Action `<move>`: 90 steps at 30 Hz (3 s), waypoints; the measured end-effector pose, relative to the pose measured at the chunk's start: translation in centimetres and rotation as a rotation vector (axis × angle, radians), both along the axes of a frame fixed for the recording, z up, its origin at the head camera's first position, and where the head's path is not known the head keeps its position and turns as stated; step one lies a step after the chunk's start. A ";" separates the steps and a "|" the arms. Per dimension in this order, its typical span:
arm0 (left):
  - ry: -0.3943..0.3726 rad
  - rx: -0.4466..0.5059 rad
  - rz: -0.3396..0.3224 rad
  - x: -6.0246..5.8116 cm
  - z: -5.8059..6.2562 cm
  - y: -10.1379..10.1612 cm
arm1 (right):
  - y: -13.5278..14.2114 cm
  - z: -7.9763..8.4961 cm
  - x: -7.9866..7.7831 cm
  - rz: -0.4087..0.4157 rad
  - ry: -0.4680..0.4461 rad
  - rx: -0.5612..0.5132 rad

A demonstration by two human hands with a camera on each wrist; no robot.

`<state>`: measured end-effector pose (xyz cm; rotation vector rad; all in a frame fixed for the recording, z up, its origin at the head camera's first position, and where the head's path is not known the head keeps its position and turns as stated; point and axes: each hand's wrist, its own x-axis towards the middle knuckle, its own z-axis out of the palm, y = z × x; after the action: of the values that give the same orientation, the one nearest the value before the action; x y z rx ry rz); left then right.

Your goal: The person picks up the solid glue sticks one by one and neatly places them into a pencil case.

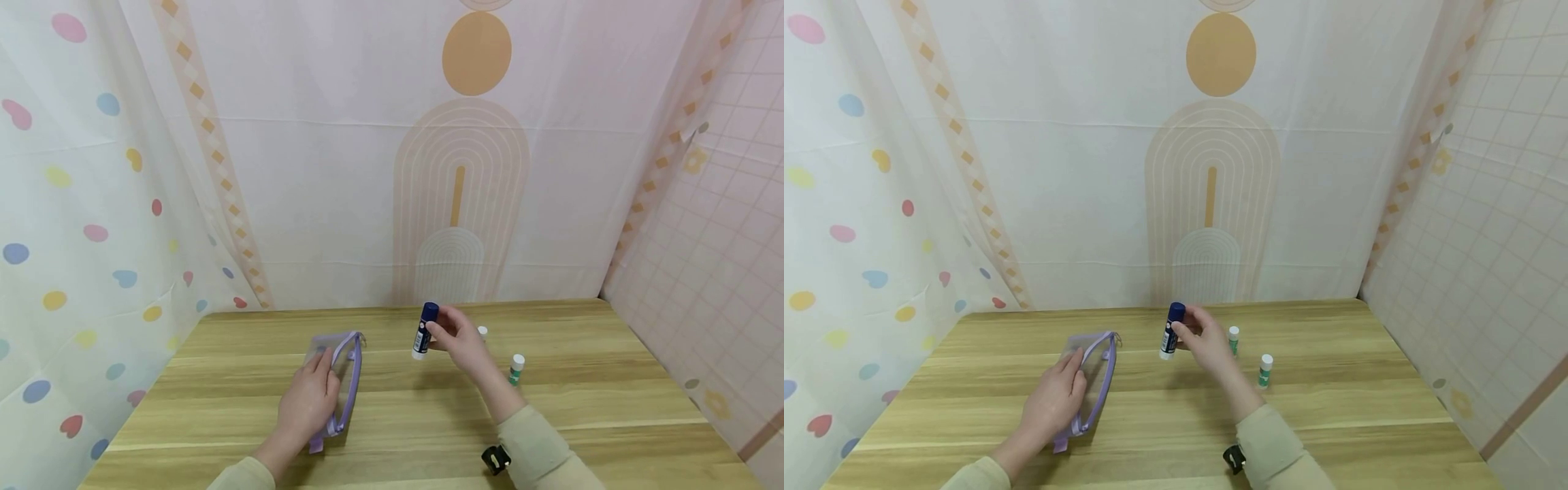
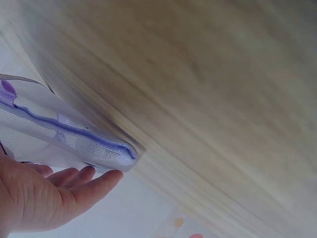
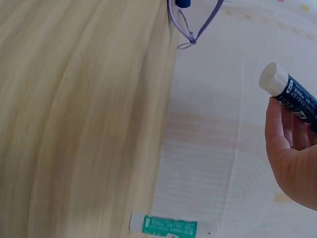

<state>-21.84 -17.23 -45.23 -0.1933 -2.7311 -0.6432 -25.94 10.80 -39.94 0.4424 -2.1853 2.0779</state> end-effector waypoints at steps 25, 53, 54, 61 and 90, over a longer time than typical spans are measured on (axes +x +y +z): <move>0.007 -0.003 -0.002 0.0 0.0 -0.1 | -3.2 -1.9 -0.6 0.097 -0.118 -0.015; -0.025 -0.006 0.003 -0.1 0.0 0.0 | -7.0 -3.5 -0.7 0.125 -0.244 -0.002; -0.027 -0.006 0.005 -0.1 0.0 0.0 | -7.1 -3.5 -0.7 0.128 -0.246 0.000; -0.041 -0.012 0.016 -0.1 0.1 0.1 | -8.0 -3.5 -0.7 0.136 -0.256 0.011; -0.049 -0.018 0.017 -0.4 -0.2 -0.2 | -11.1 -5.2 -1.4 0.093 -0.407 0.018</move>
<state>-22.22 -17.39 -45.41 -0.1604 -2.7835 -0.6264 -27.37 -0.25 -45.15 0.1294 -2.4371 2.3744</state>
